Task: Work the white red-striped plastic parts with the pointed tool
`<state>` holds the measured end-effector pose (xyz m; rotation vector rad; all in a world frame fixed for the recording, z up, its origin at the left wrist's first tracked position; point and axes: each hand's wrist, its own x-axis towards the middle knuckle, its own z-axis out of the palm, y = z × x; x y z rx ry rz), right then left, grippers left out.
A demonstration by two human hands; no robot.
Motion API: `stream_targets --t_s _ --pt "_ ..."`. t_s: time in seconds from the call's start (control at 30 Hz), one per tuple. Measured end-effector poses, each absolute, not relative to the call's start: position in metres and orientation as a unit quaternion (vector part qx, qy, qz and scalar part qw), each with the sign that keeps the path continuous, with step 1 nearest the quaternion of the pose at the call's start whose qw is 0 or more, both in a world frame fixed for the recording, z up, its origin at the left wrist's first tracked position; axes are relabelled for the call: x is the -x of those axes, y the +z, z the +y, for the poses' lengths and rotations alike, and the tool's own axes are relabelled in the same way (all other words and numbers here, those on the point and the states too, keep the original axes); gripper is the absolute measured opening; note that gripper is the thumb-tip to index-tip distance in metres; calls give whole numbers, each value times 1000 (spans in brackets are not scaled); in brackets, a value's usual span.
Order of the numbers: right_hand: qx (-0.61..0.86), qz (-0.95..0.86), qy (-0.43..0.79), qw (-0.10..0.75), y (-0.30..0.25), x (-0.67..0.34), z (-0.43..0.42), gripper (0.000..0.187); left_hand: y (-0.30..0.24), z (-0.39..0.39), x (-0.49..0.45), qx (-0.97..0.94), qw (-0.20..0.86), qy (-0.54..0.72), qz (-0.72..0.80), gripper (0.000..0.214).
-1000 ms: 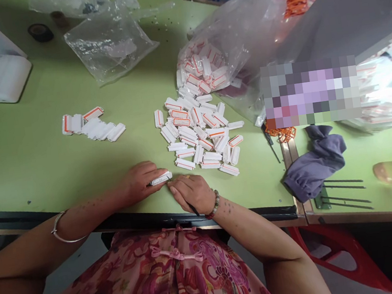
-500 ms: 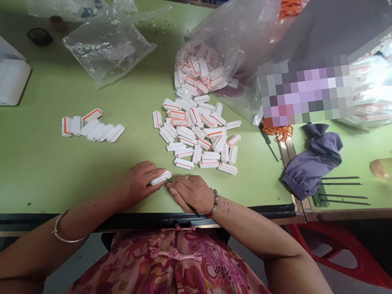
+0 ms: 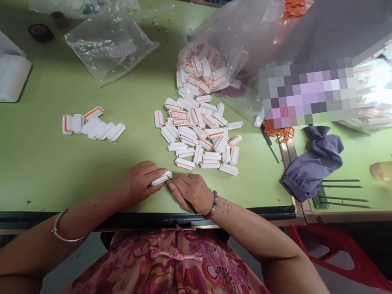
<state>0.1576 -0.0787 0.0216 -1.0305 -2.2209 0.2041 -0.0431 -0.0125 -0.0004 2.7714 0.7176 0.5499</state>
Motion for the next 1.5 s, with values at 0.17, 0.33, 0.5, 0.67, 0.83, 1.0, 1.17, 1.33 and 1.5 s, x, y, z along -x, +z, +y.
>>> stream_targets --t_s 0.17,0.33,0.5,0.67,0.83,1.0,1.17,1.33,1.5 --pt "397 -855 67 327 20 -157 -78 21 1 -13 43 -946 113 181 243 31" --pt "354 -858 55 369 18 -162 -81 18 5 -13 42 -940 135 181 258 32" --pt "359 -854 57 372 19 -162 -81 20 4 -12 43 -938 146 179 258 33" --pt "374 -849 62 369 16 -163 -79 22 3 -12 44 -940 144 179 251 32" --pt "378 -847 86 363 15 -165 -78 24 1 -12 44 -943 142 163 252 32" --pt "410 -822 169 358 18 -164 -76 30 1 -11 44 -946 131 177 237 32" --pt "426 -817 165 353 17 -163 -75 30 3 -11 44 -947 134 160 243 30" --pt "360 -851 85 374 17 -165 -77 22 6 -11 44 -942 154 169 244 29" --pt "334 -865 82 367 20 -164 -77 21 7 -11 43 -943 157 167 240 29"
